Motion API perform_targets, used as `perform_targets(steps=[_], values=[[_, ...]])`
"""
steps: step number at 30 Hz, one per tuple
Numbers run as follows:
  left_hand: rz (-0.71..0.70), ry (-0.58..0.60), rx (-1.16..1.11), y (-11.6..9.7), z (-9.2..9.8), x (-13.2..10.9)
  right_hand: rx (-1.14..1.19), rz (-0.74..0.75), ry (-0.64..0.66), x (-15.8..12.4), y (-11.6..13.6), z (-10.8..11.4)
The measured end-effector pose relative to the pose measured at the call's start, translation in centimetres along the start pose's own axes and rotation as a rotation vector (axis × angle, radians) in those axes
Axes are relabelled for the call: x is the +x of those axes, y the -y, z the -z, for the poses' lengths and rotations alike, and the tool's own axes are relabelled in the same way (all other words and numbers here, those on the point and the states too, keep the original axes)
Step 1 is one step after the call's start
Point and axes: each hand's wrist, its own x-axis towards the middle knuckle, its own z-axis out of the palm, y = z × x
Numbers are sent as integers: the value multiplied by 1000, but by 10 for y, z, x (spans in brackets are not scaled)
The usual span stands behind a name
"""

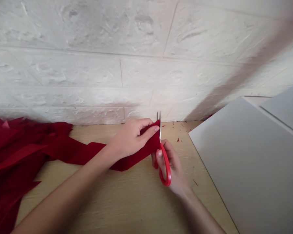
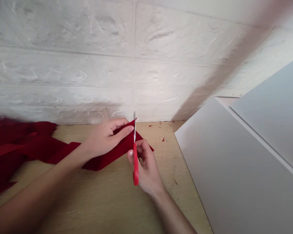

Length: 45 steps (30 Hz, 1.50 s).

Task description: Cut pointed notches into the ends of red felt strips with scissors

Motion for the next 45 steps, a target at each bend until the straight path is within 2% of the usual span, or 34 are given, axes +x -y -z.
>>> perform_targets(steps=[6, 8, 11, 13, 19, 22, 24, 26, 28, 30, 32, 34, 39, 45], values=[[-2, -15, 25, 0, 1, 1, 61, 8, -26, 5, -5, 0], [13, -7, 39, 0, 1, 1, 94, 4, -96, 8, -7, 3], [21, 22, 35, -1, -2, 0, 131, 49, -271, 14, -10, 13], [19, 36, 31, -2, -3, -1, 143, 70, -327, 16, -10, 20], [24, 3, 33, -6, -1, -2, 114, 21, -319, 18, -5, 29], [35, -4, 25, -8, 2, -3, -58, -20, -314, 20, -4, 35], [37, 0, 33, -10, 4, -4, -275, -41, -339, 23, -5, 43], [45, 55, 43, -12, 6, -7, -546, -69, -400, 26, -8, 55], [61, 184, 69, -14, 8, -10, -813, -146, -465, 29, -10, 67], [88, 369, 112, -15, 9, -14, -1029, -231, -504, 31, -10, 76], [118, 541, 161, -16, 9, -17, -1185, -291, -516, 31, -10, 81], [142, 632, 243, -15, 10, -20, -1283, -337, -497, 30, -8, 83], [211, 624, 485, -1, 25, -36, -1364, -398, -414, 29, -6, 82], [380, 598, 652, 30, 57, -79, -1374, -384, -373, 28, -6, 83]])
